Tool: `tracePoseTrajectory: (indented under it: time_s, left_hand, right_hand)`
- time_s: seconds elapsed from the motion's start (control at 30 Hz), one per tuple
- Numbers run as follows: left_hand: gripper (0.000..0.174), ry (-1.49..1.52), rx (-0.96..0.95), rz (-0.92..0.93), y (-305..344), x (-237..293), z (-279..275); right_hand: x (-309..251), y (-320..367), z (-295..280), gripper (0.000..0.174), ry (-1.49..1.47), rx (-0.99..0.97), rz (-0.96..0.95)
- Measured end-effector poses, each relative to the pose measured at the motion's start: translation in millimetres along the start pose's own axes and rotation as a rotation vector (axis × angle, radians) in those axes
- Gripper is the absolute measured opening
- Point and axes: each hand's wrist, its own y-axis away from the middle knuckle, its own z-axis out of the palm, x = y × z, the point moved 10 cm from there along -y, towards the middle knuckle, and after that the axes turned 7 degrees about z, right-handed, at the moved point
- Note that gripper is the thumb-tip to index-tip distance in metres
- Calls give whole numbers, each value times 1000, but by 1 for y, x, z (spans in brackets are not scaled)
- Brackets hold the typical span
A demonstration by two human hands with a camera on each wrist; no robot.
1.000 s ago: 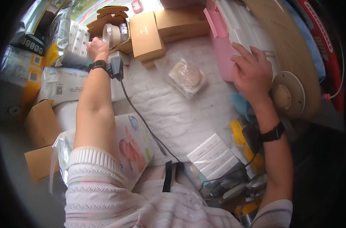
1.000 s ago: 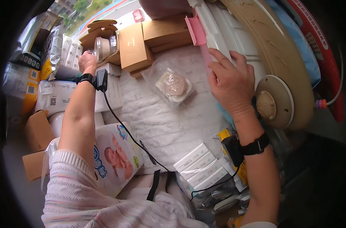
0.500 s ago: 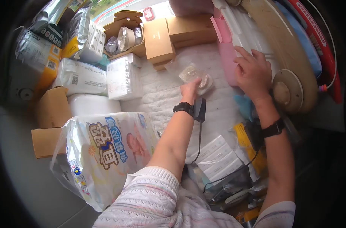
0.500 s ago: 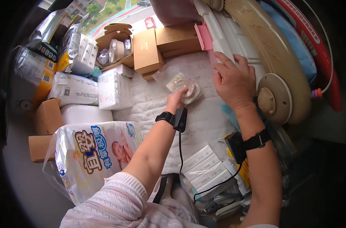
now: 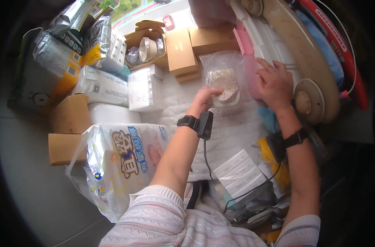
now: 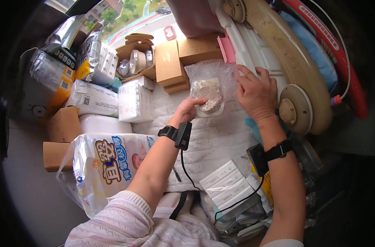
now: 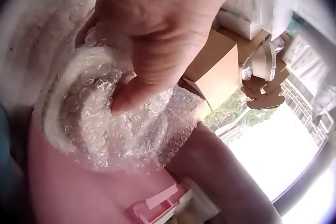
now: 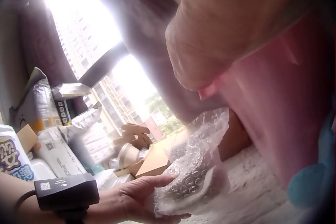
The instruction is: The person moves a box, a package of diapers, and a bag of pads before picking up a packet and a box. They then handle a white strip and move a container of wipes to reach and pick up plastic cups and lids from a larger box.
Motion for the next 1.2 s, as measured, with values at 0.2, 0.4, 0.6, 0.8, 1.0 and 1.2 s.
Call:
tracePoseTrajectory:
  time_s: [0.2, 0.4, 0.6, 0.8, 1.0, 1.2]
  left_hand:
    - [48, -852, 256, 117, -6, 43, -32]
    - [38, -1139, 925, 672, 7, 234, -62]
    - [48, -1522, 1146, 380, -1, 295, -122]
    - [41, -1679, 1063, 204, -6, 293, -151]
    - [34, -1703, 1094, 467, -4, 297, -142]
    - [40, -1428, 1118, 694, 43, 243, -65]
  right_hand:
    - [-2, 0, 0, 9, 12, 5, -7]
    - [0, -2, 2, 10, 22, -12, -1]
    - [0, -1, 5, 12, 34, -39, 3]
    - [-4, -3, 4, 13, 53, -37, -9]
    - [-4, -1, 3, 14, 38, -12, -14]
    - [-4, 3, 4, 15, 56, -6, -34]
